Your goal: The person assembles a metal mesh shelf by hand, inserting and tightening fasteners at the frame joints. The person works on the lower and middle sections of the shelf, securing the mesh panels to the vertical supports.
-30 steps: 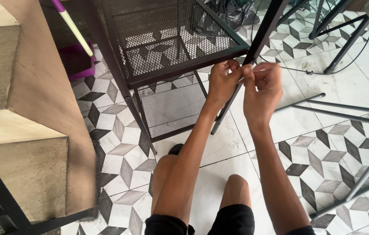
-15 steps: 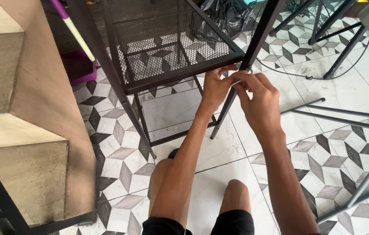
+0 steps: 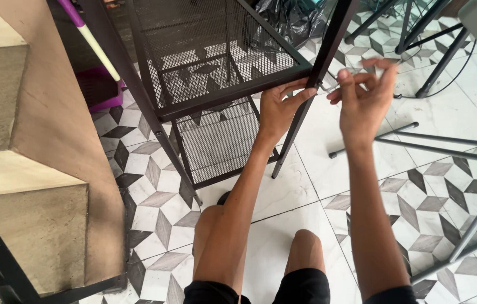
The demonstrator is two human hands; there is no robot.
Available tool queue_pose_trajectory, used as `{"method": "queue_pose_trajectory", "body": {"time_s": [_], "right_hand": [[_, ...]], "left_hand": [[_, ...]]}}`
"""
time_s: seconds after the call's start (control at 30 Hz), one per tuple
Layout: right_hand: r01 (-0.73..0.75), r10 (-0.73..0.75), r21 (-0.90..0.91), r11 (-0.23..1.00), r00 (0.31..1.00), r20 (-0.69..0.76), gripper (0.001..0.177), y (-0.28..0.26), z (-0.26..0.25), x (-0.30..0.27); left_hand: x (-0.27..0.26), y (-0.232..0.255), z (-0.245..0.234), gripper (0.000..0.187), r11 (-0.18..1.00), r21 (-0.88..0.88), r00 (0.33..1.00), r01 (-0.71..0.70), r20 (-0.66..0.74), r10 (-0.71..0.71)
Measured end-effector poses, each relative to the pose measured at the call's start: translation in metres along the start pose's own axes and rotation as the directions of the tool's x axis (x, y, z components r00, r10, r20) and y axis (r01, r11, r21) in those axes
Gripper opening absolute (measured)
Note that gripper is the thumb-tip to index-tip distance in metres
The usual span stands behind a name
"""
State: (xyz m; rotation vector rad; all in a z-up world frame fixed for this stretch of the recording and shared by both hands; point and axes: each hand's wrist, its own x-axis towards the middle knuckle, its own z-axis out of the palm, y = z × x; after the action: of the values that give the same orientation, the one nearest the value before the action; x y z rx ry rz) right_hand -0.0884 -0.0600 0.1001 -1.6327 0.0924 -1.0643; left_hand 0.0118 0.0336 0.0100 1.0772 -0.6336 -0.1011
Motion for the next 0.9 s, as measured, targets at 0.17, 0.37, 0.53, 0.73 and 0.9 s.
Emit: {"method": "queue_pose_trajectory", "body": {"time_s": [0.17,0.37,0.53,0.73,0.9], "right_hand": [[0.126,-0.125,-0.166,0.978,0.992,0.017,0.014,0.042,-0.005,-0.021],[0.184,-0.170,-0.360,0.915,0.983,0.070,0.014,0.053,-0.005,-0.048],[0.217,-0.181,-0.577,0.787,0.976,0.120,0.008,0.024,0.010,-0.061],[-0.114,0.120,-0.266,0.957,0.993,0.009,0.027,-0.012,0.035,-0.067],[0.115,-0.087,-0.341,0.933,0.992,0.096,0.005,-0.015,0.041,-0.062]], "left_hand": [[-0.002,-0.001,-0.001,0.030,0.999,0.034,1.000,-0.015,-0.002,0.015],[-0.002,-0.002,0.002,0.030,1.000,-0.009,1.000,-0.022,-0.018,0.022],[-0.002,0.002,0.001,0.029,0.999,-0.040,0.999,-0.035,-0.008,0.035],[-0.005,0.014,0.003,0.026,0.993,-0.107,0.999,0.051,-0.010,-0.052],[-0.004,0.021,0.003,0.024,0.961,-0.215,0.984,0.173,-0.001,-0.178]]}}
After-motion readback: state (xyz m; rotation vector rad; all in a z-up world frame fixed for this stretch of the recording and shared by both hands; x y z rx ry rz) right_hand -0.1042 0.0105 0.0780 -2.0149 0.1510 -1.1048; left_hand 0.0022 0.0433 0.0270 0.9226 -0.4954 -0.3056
